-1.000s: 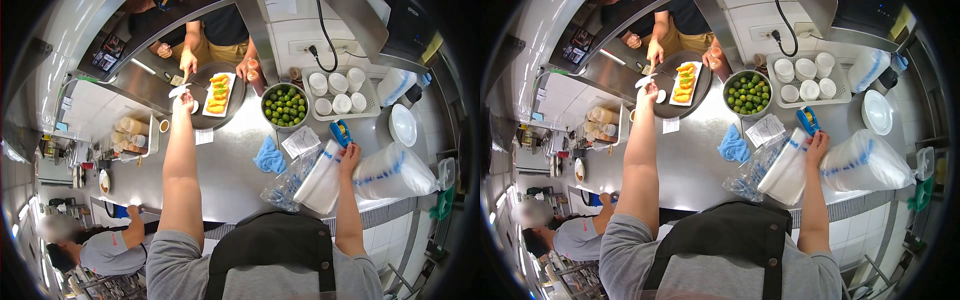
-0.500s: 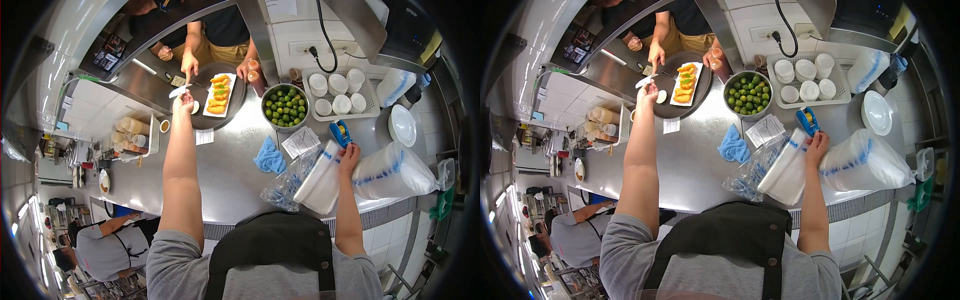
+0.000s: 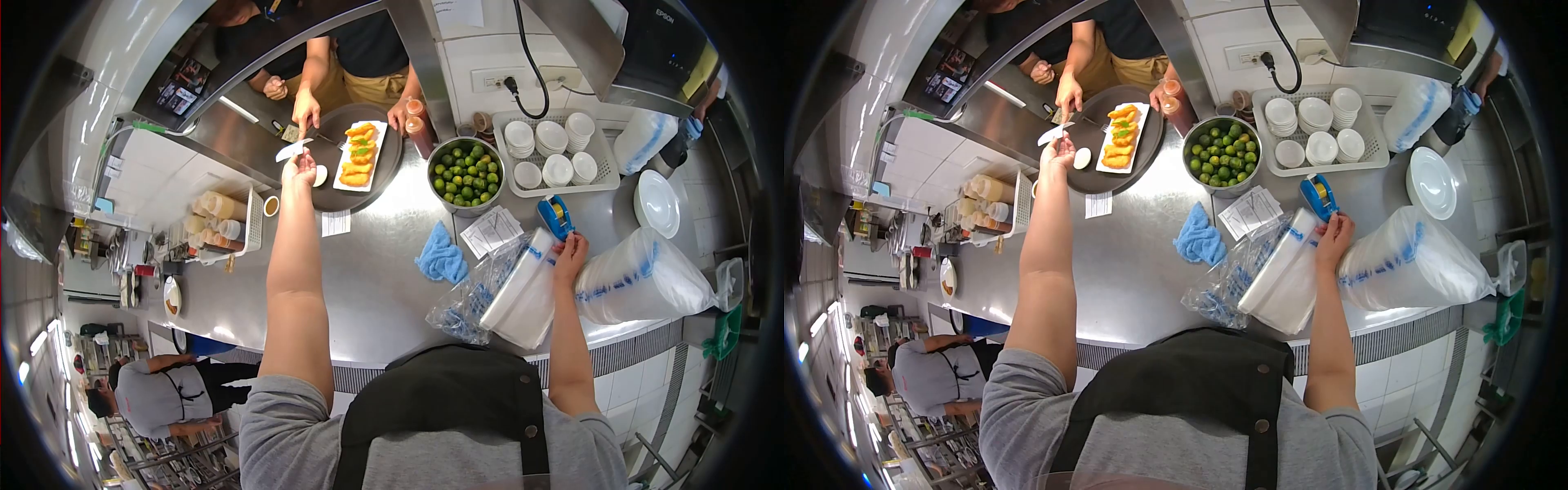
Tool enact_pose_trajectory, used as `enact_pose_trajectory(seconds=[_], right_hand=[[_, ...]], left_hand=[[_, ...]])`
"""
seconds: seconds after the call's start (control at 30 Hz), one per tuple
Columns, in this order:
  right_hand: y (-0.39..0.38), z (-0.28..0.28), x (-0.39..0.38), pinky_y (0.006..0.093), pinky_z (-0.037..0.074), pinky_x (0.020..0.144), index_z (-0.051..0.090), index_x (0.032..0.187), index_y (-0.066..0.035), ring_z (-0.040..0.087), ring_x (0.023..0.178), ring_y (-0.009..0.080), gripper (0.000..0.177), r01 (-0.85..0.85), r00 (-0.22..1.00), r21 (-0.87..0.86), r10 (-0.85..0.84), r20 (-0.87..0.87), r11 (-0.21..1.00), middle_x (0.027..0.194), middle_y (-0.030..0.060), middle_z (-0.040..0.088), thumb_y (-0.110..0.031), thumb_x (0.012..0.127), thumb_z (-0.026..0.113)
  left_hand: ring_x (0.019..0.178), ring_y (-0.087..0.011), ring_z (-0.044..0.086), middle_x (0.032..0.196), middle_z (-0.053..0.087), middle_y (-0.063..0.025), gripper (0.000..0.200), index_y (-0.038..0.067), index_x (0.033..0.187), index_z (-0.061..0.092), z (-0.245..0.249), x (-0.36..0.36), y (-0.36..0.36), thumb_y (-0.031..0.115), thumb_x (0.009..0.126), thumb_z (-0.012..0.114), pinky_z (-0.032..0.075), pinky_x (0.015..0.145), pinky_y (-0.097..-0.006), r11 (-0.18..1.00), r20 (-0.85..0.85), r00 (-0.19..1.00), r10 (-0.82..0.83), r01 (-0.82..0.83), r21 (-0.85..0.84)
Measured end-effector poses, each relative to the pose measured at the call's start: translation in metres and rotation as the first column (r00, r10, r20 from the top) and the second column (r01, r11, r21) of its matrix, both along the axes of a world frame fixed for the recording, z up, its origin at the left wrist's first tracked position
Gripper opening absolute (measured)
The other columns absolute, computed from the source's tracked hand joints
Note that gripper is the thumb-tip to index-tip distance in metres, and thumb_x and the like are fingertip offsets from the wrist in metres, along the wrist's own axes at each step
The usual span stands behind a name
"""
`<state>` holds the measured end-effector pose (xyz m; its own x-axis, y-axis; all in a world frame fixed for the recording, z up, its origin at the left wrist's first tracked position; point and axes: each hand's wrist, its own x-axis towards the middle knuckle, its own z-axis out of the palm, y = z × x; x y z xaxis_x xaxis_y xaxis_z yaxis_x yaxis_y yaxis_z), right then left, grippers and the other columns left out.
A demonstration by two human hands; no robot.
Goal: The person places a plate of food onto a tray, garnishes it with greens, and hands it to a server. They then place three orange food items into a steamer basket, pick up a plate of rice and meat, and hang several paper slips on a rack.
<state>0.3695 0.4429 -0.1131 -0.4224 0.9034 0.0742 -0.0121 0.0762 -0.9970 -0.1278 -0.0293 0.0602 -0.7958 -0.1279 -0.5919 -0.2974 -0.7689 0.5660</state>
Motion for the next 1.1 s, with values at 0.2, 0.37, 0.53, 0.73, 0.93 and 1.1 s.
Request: enact_pose_trajectory(seconds=[0.2,0.37,0.53,0.73,0.93,1.1], right_hand=[[-0.002,0.008,0.001,0.0232,0.056,0.062,0.052,0.103,-0.001,0.055,0.069,0.0085,0.017,-0.002,1.0,-0.009,0.002,0.01,1.0,0.113,0.0068,0.049,-0.017,0.104,0.052],[-0.002,0.009,0.0,0.023,0.056,0.062,0.051,0.102,-0.001,0.056,0.069,0.0085,0.016,-0.006,1.0,-0.018,0.006,0.005,1.0,0.114,0.0067,0.049,-0.017,0.104,0.052],[-0.002,0.009,0.001,0.0231,0.056,0.062,0.051,0.102,-0.001,0.056,0.069,0.0082,0.017,-0.011,1.0,-0.011,0.011,0.007,1.0,0.113,0.0065,0.049,-0.017,0.104,0.052],[-0.001,0.009,0.0,0.0234,0.056,0.062,0.052,0.101,0.0,0.056,0.067,0.0085,0.017,0.001,1.0,-0.029,-0.001,-0.006,1.0,0.112,0.0061,0.05,-0.017,0.103,0.053],[0.01,0.008,0.0,0.0214,0.05,0.058,0.056,0.108,-0.004,0.054,0.071,0.0079,0.017,-0.007,0.997,-0.277,-0.014,-0.072,0.961,0.101,0.0026,0.054,-0.019,0.101,0.055],[0.012,0.035,-0.005,0.0233,0.048,0.063,0.06,0.108,-0.007,0.052,0.072,0.0082,0.017,0.02,0.997,-0.401,-0.049,-0.063,0.916,0.085,-0.0015,0.055,-0.021,0.1,0.057]], left_hand=[[0.088,-0.0227,0.072,0.095,0.072,-0.0105,0.023,0.004,0.11,0.062,0.007,0.006,-0.005,0.02,0.105,0.047,0.058,0.067,-0.0299,1.0,0.013,1.0,0.017,-0.018,0.01],[0.089,-0.0222,0.072,0.096,0.072,-0.01,0.021,0.004,0.111,0.062,0.008,0.009,-0.004,0.019,0.104,0.049,0.058,0.067,-0.0295,1.0,0.004,1.0,0.021,-0.021,0.009],[0.092,-0.0234,0.071,0.102,0.072,-0.013,0.024,0.003,0.117,0.059,0.001,0.001,-0.009,0.02,0.104,0.048,0.056,0.07,-0.0318,0.999,0.002,1.0,-0.001,0.0,0.047],[0.088,-0.0209,0.071,0.097,0.072,-0.0105,0.022,0.002,0.113,0.062,0.003,0.002,-0.004,0.018,0.103,0.05,0.057,0.069,-0.0293,0.999,0.017,1.0,0.007,-0.008,0.04],[0.086,-0.0207,0.071,0.095,0.072,-0.0094,0.023,0.003,0.11,0.063,0.009,0.005,-0.002,0.019,0.104,0.048,0.057,0.067,-0.0287,1.0,0.003,1.0,-0.005,0.005,0.014],[0.086,-0.0211,0.07,0.095,0.071,-0.0095,0.024,0.002,0.109,0.063,0.015,0.006,0.0,0.02,0.104,0.048,0.057,0.067,-0.0293,1.0,0.01,1.0,0.027,-0.027,0.002]])
